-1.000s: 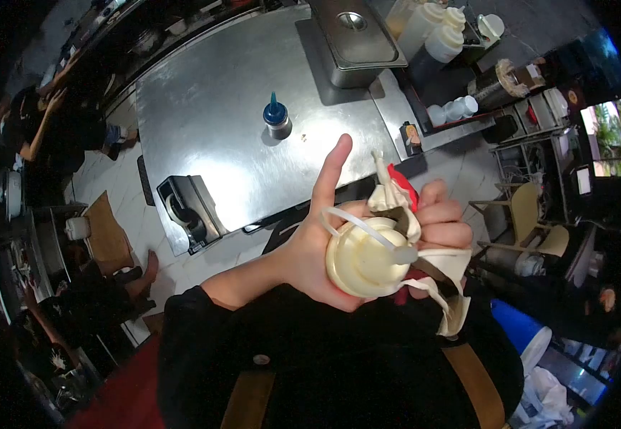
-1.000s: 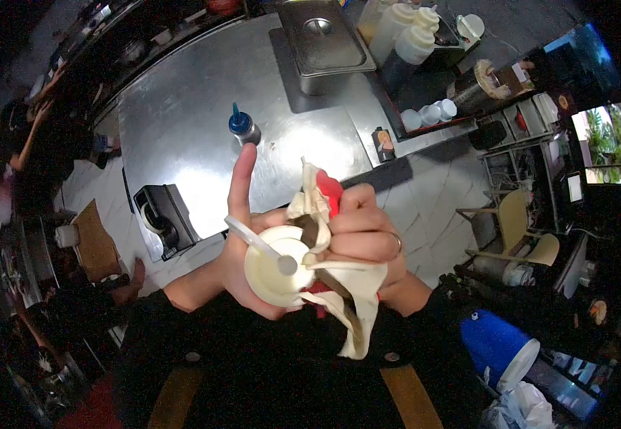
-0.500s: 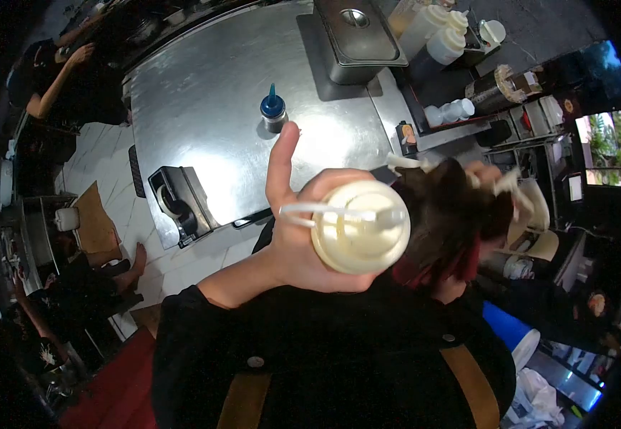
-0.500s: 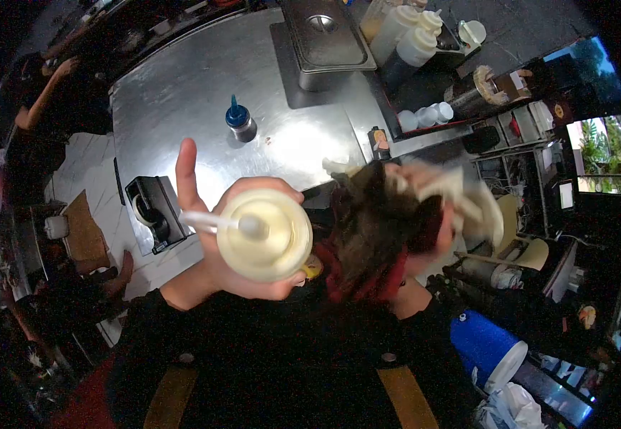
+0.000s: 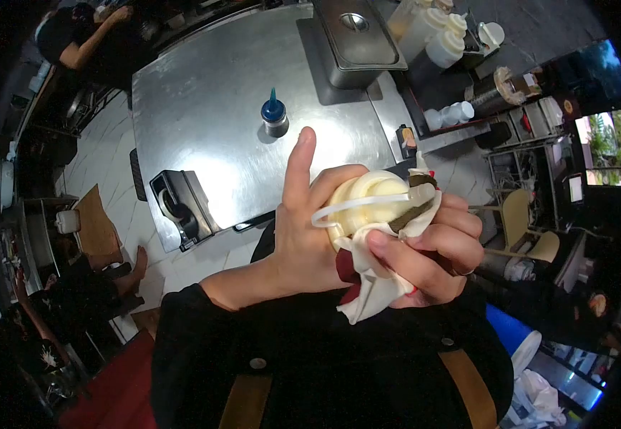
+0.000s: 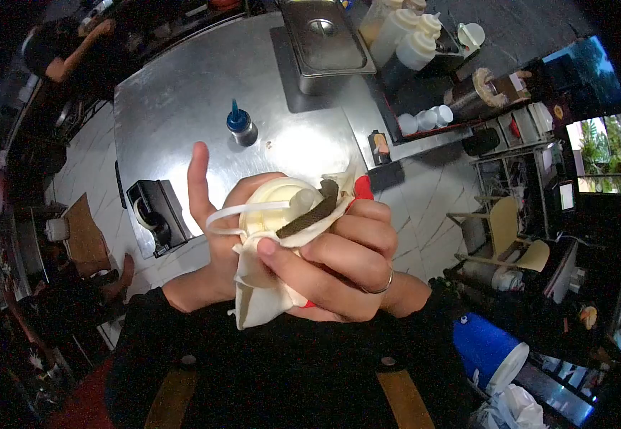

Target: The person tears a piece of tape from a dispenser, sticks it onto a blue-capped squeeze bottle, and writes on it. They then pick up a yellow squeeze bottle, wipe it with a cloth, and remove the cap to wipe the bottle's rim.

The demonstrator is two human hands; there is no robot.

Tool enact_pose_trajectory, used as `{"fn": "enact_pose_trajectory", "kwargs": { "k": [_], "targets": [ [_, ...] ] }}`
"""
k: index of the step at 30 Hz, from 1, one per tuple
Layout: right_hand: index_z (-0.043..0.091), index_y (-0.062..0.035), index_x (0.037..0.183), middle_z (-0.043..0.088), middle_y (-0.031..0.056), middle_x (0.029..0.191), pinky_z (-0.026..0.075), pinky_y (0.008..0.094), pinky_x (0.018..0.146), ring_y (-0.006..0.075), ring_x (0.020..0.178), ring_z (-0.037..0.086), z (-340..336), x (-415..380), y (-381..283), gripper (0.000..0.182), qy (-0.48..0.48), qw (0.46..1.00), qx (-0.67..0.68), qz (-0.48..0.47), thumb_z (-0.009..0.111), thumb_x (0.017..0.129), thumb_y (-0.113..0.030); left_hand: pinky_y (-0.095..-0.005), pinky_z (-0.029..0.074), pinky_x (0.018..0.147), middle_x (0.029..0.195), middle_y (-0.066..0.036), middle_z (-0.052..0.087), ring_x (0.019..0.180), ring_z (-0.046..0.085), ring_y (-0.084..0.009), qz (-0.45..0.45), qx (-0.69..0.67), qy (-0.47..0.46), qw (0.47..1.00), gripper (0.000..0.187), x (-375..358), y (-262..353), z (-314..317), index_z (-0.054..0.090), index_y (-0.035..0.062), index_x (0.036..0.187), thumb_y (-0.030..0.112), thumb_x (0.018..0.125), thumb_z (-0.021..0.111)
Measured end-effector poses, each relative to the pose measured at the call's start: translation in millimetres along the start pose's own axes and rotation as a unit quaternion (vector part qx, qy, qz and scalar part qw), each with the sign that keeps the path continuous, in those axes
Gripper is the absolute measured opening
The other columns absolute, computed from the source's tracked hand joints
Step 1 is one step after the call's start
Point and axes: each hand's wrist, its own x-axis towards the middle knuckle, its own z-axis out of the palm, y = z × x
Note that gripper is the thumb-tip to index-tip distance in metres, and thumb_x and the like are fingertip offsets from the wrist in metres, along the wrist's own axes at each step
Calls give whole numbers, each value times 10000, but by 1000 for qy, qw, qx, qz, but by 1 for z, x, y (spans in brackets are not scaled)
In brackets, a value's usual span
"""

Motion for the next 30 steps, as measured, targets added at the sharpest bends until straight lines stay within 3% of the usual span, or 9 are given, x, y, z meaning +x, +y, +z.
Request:
{"fn": "enact_pose_trajectory", "kwargs": {
  "k": [3, 8, 10, 12, 14, 18, 22, 27, 30],
  "targets": [
    [673, -133, 948, 411, -27, 867, 423, 262, 725, 135, 875, 435, -7, -1, -3, 287, -56, 998, 7, 14, 688, 728, -316, -299, 433, 879, 1087, -180, 526, 937, 591, -224, 5, -26, 22, 999, 1108, -6, -4, 5, 26, -29, 1321, 213, 592, 823],
    [665, -144, 846, 400, 11, 852, 484, 262, 659, 146, 806, 465, 15, -10, 3, 200, 85, 996, 37, 4, 722, 684, -246, -274, 444, 855, 1087, -180, 527, 935, 594, -222, 24, -13, 12, 1000, 1184, -5, -1, 6, -21, -63, 1354, 199, 581, 836],
    [658, -141, 835, 398, 13, 860, 483, 265, 662, 153, 802, 464, 24, -12, 2, 196, 123, 991, 54, 14, 726, 675, -233, -286, 445, 855, 1075, -178, 535, 948, 588, -223, 17, -93, 32, 995, 1193, -6, -3, 9, -23, -61, 1355, 169, 566, 842],
    [644, -136, 832, 397, 16, 866, 480, 268, 664, 163, 795, 464, 21, -14, 3, 207, 101, 992, 69, 23, 729, 670, -234, -296, 443, 860, 1073, -177, 537, 963, 581, -225, 17, -115, 27, 993, 1207, -7, -4, 8, -34, -53, 1358, 144, 555, 845],
    [623, -127, 836, 399, 19, 873, 474, 272, 665, 177, 788, 465, 2, -20, 9, 233, 15, 996, 82, 29, 731, 670, -250, -304, 437, 871, 1081, -176, 533, 979, 573, -226, 24, -80, 1, 997, 1225, -5, -5, 5, -55, -38, 1362, 123, 547, 846],
    [565, -103, 906, 413, 46, 905, 468, 317, 692, 210, 795, 472, 1, -33, 22, 328, 7, 981, 187, 58, 725, 690, -292, -316, 425, 883, 1084, -176, 531, 992, 564, -234, 26, -124, -7, 992, 1216, -2, -5, 7, -69, -4, 1372, 77, 549, 822],
    [558, -87, 887, 425, 65, 898, 455, 319, 679, 215, 758, 485, 9, -29, 21, 304, 38, 958, 241, 149, 733, 677, -218, -324, 419, 885, 1093, -187, 521, 994, 558, -249, 44, -148, -22, 988, 1213, -3, -9, 4, -70, 19, 1379, 50, 540, 805],
    [559, -63, 849, 421, 65, 853, 456, 315, 647, 207, 721, 487, 10, -31, 26, 277, 42, 934, 306, 179, 737, 665, -168, -334, 417, 888, 1104, -200, 511, 997, 555, -262, 56, -143, -42, 987, 1220, -2, -9, -2, -67, 23, 1380, 64, 532, 809],
    [567, -49, 831, 437, 69, 834, 452, 312, 643, 199, 715, 481, 28, -21, 27, 275, 128, 929, 332, 107, 733, 689, -216, -326, 420, 887, 1088, -189, 530, 996, 561, -255, 52, -125, -23, 990, 1218, -2, -8, -1, -62, 7, 1375, 79, 531, 813]
  ]
}}
